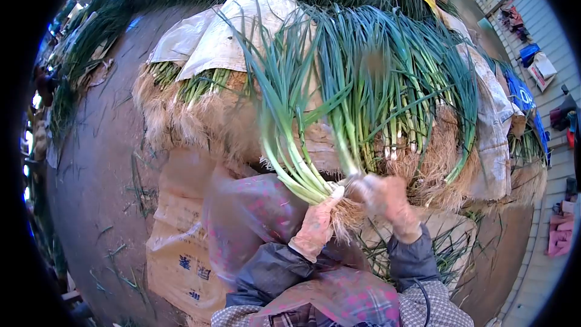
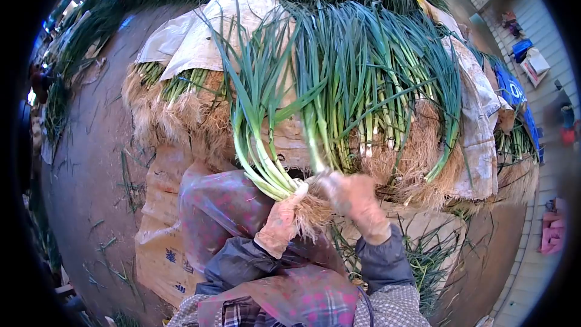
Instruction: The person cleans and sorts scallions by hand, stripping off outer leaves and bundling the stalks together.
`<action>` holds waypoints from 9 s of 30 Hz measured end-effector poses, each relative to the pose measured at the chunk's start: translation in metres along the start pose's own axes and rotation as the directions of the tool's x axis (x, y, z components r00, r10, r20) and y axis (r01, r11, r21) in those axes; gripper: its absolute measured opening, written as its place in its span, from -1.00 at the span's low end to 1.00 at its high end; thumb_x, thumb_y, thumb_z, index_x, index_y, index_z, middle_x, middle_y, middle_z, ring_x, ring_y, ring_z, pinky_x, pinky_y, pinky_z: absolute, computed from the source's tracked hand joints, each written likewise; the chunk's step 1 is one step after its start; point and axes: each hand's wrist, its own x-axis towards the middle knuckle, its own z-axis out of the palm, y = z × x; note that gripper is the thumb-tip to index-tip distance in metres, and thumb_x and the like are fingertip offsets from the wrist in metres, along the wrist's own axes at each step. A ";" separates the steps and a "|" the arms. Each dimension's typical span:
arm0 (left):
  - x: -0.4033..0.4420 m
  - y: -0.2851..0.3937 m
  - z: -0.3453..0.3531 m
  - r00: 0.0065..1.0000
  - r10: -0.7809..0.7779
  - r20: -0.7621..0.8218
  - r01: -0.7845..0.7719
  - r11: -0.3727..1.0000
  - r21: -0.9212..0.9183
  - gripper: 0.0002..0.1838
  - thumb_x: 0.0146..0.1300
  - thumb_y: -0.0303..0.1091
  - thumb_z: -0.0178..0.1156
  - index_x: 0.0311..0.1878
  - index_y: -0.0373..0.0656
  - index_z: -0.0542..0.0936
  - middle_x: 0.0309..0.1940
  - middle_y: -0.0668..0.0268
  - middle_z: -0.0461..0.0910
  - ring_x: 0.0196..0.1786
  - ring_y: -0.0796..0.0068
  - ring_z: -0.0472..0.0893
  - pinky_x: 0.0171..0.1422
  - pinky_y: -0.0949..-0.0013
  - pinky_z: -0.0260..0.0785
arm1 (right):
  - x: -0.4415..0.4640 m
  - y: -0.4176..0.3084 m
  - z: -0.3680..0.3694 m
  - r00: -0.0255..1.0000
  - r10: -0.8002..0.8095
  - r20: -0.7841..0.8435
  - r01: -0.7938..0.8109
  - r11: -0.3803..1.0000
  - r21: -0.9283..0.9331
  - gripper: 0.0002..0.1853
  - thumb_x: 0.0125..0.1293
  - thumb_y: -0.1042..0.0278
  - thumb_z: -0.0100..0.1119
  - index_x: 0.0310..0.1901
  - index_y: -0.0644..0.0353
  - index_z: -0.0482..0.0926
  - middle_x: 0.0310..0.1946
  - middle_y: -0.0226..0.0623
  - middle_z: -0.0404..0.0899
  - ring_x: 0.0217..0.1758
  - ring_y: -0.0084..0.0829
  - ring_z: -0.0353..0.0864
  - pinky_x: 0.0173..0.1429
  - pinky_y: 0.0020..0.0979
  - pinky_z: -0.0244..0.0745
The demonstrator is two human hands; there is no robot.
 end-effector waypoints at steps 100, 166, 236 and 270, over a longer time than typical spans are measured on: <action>-0.005 -0.056 -0.021 0.998 0.042 -0.048 -0.040 0.998 0.041 -0.74 0.14 -0.72 0.15 -0.17 -0.14 0.44 -0.29 0.37 0.49 -0.26 0.40 0.62 -0.13 0.36 0.58 | -0.053 0.020 -0.024 0.845 0.529 0.079 -0.475 0.673 0.567 -0.11 0.18 -0.07 0.29 0.42 0.23 0.14 0.30 0.03 0.31 0.00 -0.24 0.60 0.13 -0.21 0.52; 0.002 -0.051 -0.047 0.994 0.094 0.062 -0.112 0.883 0.455 -0.75 0.42 -0.35 0.07 -0.03 -0.32 0.60 -0.13 0.30 0.62 -0.10 0.54 0.58 0.00 0.45 0.45 | -0.067 0.000 0.028 0.907 0.019 0.422 -0.422 0.073 0.904 -0.66 0.39 0.24 0.13 0.04 0.35 0.58 -0.16 -0.46 0.61 -0.08 -0.65 0.47 0.03 -0.54 0.37; -0.011 -0.040 -0.019 0.992 -0.029 0.120 0.012 0.990 0.138 -0.67 0.24 -0.56 0.11 0.09 -0.22 0.43 -0.17 0.18 0.55 -0.13 0.32 0.60 -0.01 0.25 0.54 | -0.127 -0.005 -0.008 0.986 0.043 0.158 -0.129 0.802 0.584 -0.59 0.16 0.09 0.24 -0.07 0.23 0.58 -0.22 -0.02 0.61 -0.13 0.03 0.58 -0.08 -0.08 0.45; -0.115 -0.032 -0.017 0.859 -0.259 0.441 -0.071 0.793 0.605 -0.64 0.13 -0.48 0.36 -0.01 -0.23 0.50 -0.21 0.37 0.54 -0.14 0.52 0.53 -0.01 0.45 0.41 | 0.066 -0.024 -0.069 0.845 0.263 0.466 -0.296 -0.496 0.816 -0.63 0.41 0.14 -0.04 -0.02 0.26 0.59 -0.26 -0.21 0.67 -0.20 -0.37 0.66 0.00 -0.41 0.58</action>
